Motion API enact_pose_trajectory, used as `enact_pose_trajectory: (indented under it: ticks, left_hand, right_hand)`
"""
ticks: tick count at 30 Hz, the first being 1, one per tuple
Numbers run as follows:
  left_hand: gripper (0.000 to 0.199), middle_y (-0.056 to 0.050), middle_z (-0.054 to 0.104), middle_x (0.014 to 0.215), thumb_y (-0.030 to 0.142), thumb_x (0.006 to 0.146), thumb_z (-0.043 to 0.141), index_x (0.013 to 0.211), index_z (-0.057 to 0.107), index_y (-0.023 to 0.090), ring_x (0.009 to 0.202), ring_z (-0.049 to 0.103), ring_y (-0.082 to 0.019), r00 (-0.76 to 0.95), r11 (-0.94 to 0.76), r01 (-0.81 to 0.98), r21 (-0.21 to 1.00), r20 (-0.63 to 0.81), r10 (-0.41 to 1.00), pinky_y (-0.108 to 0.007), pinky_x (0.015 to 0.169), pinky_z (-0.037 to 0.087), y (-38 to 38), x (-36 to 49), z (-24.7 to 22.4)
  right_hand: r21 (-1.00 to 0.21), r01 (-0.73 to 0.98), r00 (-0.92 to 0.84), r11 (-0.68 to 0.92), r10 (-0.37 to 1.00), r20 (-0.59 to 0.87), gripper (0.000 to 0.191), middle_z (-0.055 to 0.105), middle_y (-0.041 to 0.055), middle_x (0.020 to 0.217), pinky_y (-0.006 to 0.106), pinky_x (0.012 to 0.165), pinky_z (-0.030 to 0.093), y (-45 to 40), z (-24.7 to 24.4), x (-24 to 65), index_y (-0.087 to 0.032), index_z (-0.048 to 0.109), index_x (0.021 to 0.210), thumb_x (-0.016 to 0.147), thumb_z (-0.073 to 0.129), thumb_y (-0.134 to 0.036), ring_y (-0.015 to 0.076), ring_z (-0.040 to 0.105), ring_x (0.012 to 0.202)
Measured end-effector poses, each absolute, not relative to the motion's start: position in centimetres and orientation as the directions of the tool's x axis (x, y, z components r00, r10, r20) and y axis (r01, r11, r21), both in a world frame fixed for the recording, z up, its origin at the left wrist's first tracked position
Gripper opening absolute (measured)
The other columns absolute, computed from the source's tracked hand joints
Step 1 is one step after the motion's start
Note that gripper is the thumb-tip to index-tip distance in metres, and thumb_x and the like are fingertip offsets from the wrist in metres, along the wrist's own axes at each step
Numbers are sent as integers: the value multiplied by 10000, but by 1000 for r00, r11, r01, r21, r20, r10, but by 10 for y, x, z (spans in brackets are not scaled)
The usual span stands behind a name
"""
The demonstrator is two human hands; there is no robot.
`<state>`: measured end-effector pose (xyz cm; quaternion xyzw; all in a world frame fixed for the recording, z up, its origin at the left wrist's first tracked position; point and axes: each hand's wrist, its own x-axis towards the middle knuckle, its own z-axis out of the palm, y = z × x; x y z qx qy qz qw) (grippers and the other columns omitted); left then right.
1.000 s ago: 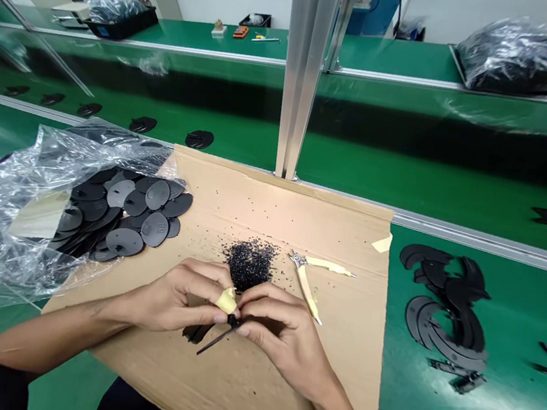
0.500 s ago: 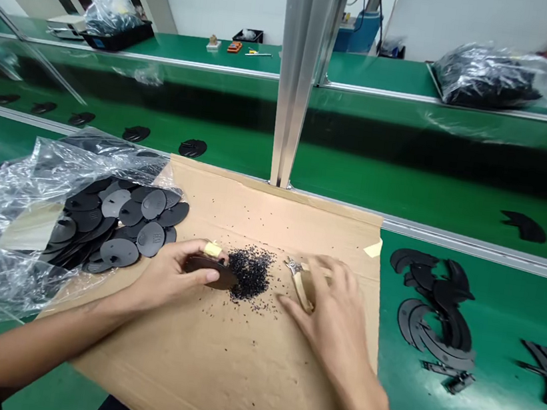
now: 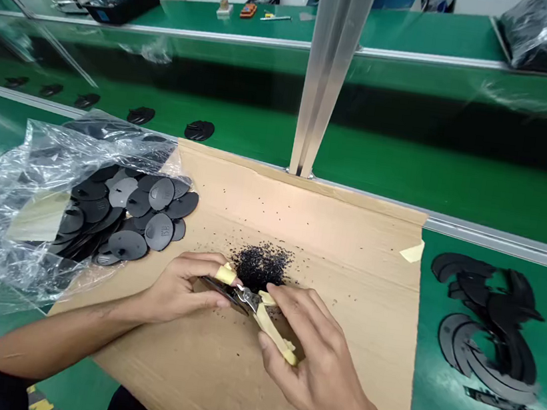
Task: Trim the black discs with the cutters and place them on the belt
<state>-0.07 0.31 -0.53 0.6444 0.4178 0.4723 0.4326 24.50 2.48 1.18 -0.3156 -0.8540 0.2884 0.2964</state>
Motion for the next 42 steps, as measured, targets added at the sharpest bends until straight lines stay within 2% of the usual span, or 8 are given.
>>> enact_pose_trajectory:
  ticks: [8, 15, 26, 29, 33, 36, 39, 42]
  left_hand:
    - [215, -88, 734, 919, 211, 830, 786, 1037, 766, 153, 844, 681, -159, 273, -321, 105, 941, 284, 919, -270, 756, 562, 3, -5, -9]
    - [201, -89, 729, 887, 269, 853, 767, 1006, 757, 140, 809, 672, -159, 281, -317, 102, 943, 278, 919, -269, 718, 556, 3, -4, -9]
    - [258, -84, 713, 906, 239, 899, 701, 1147, 718, 170, 832, 621, -180, 336, -425, 398, 813, 301, 892, -308, 752, 503, 6, -7, 3]
    - [200, -70, 727, 913, 282, 897, 705, 1064, 722, 174, 827, 659, -172, 110, -277, 371, 886, 254, 961, -276, 728, 526, 9, -8, 3]
    - [250, -39, 730, 897, 367, 851, 758, 963, 654, 170, 801, 696, -151, -88, -93, 42, 995, 96, 991, -225, 686, 559, 11, -5, -2]
    - [282, -34, 725, 903, 328, 808, 805, 955, 624, 170, 792, 701, -141, -33, -43, -65, 997, 40, 999, -211, 683, 568, 6, 2, -7]
    - [238, -65, 730, 980, 231, 835, 773, 1042, 670, 175, 892, 709, -163, 61, -87, 102, 991, 81, 995, -243, 764, 580, 1, 5, -8]
    - [240, -88, 732, 1023, 155, 852, 739, 1089, 723, 188, 969, 698, -181, 211, -285, 265, 921, 233, 949, -280, 826, 574, 0, 1, -6]
  right_hand:
    - [-660, 336, -652, 672, 672, 352, 397, 706, 95, 1120, 343, 815, 587, 30, 9, 249, -204, 611, 1298, 907, 654, -149, 212, 669, 1012]
    - [-638, 327, -656, 697, 654, 378, 361, 723, 83, 1077, 311, 812, 590, 30, 10, 252, -179, 607, 1282, 926, 626, -121, 193, 690, 961]
    - [-359, 538, -601, 763, 645, 471, 293, 730, 137, 1054, 380, 749, 566, 28, 9, 249, -132, 647, 1194, 906, 668, -182, 245, 686, 925]
    - [-494, 516, -536, 700, 714, 451, 292, 729, 125, 1092, 376, 782, 591, 28, 14, 252, -167, 664, 1193, 903, 665, -201, 241, 697, 965]
    - [-740, 383, -567, 554, 773, 285, 316, 654, 116, 1318, 357, 884, 616, 23, 18, 252, -235, 680, 1220, 906, 649, -240, 240, 674, 1151]
    - [-777, 314, -610, 545, 743, 275, 355, 643, 115, 1341, 355, 934, 604, 17, 16, 247, -242, 680, 1235, 880, 670, -229, 235, 663, 1183]
    - [-793, 259, -618, 552, 725, 303, 417, 671, 112, 1297, 381, 990, 577, 14, 16, 244, -236, 661, 1269, 856, 675, -185, 230, 657, 1185]
    - [-847, 154, -674, 509, 681, 286, 418, 667, 104, 1309, 381, 980, 580, 15, 21, 246, -241, 657, 1268, 854, 667, -180, 230, 646, 1198]
